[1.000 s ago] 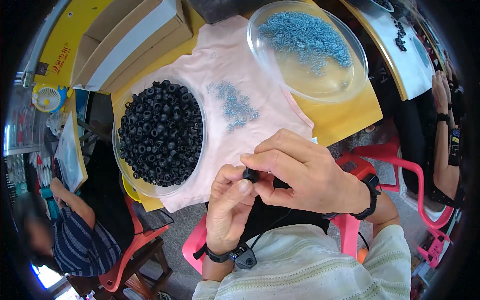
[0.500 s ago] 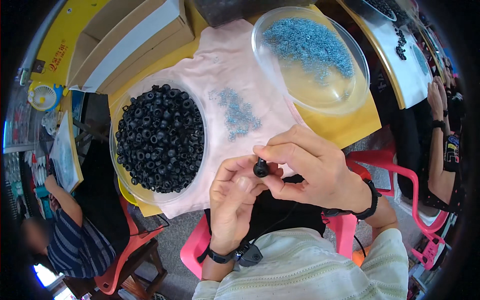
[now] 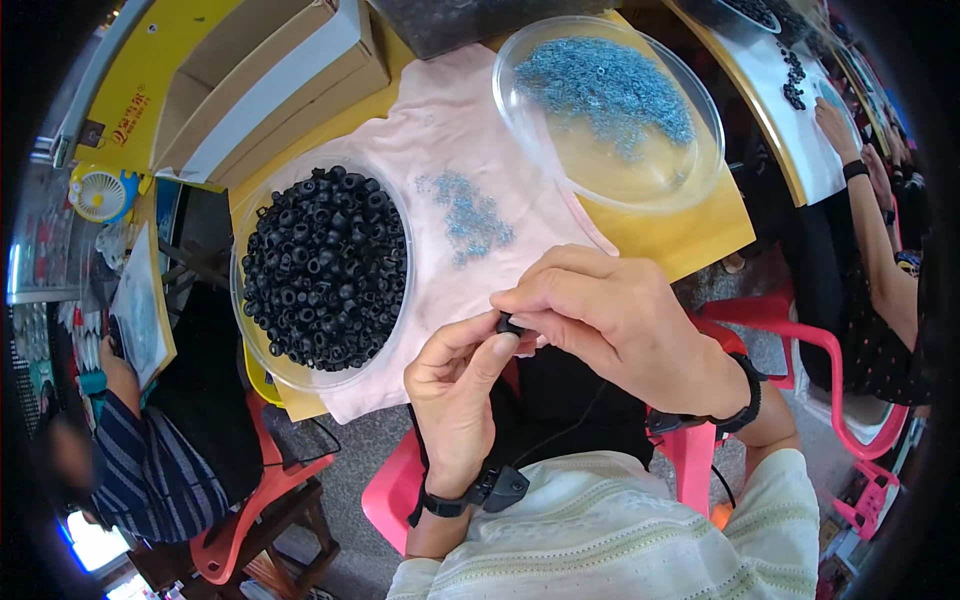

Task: The person is manually assembling small black plastic components by inserting tiny metal pins into them.

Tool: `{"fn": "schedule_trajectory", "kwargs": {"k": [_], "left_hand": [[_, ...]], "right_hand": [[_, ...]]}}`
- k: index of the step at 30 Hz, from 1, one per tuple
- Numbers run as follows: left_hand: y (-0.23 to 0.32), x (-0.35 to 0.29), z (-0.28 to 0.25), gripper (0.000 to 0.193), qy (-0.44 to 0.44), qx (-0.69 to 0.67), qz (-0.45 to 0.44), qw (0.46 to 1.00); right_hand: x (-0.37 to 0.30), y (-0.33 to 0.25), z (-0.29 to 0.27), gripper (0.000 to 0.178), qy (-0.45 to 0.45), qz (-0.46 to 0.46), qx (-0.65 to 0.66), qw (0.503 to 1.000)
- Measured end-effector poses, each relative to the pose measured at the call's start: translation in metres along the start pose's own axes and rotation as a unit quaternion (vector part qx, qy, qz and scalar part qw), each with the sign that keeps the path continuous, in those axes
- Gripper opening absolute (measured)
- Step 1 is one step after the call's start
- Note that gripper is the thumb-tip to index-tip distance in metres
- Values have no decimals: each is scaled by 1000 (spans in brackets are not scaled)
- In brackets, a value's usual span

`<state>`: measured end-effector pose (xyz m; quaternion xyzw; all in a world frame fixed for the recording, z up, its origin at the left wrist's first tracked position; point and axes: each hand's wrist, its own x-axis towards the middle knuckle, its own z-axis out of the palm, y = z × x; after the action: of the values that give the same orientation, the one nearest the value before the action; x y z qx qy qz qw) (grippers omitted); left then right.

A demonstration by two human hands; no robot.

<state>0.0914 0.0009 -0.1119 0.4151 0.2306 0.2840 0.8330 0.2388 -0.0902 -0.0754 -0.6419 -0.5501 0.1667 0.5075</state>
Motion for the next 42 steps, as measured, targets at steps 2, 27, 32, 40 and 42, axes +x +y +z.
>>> {"fn": "schedule_trajectory", "kwargs": {"k": [2,27,32,40,42], "left_hand": [[-2,0,-1,18,-6,32,10,999],[1,-2,3,16,-32,-30,-52,998],[1,0,-2,19,-38,-55,-86,994],[8,2,-7,19,-72,-164,-198,964],[6,2,-9,20,-63,-164,-191,966]], "right_hand": [[-2,-1,5,15,19,11,0,1000],[-13,6,9,10,59,113,190,973],[-12,7,8,13,55,42,84,994],[-9,5,-1,16,11,69,191,979],[-9,10,1,16,10,41,140,989]]}}
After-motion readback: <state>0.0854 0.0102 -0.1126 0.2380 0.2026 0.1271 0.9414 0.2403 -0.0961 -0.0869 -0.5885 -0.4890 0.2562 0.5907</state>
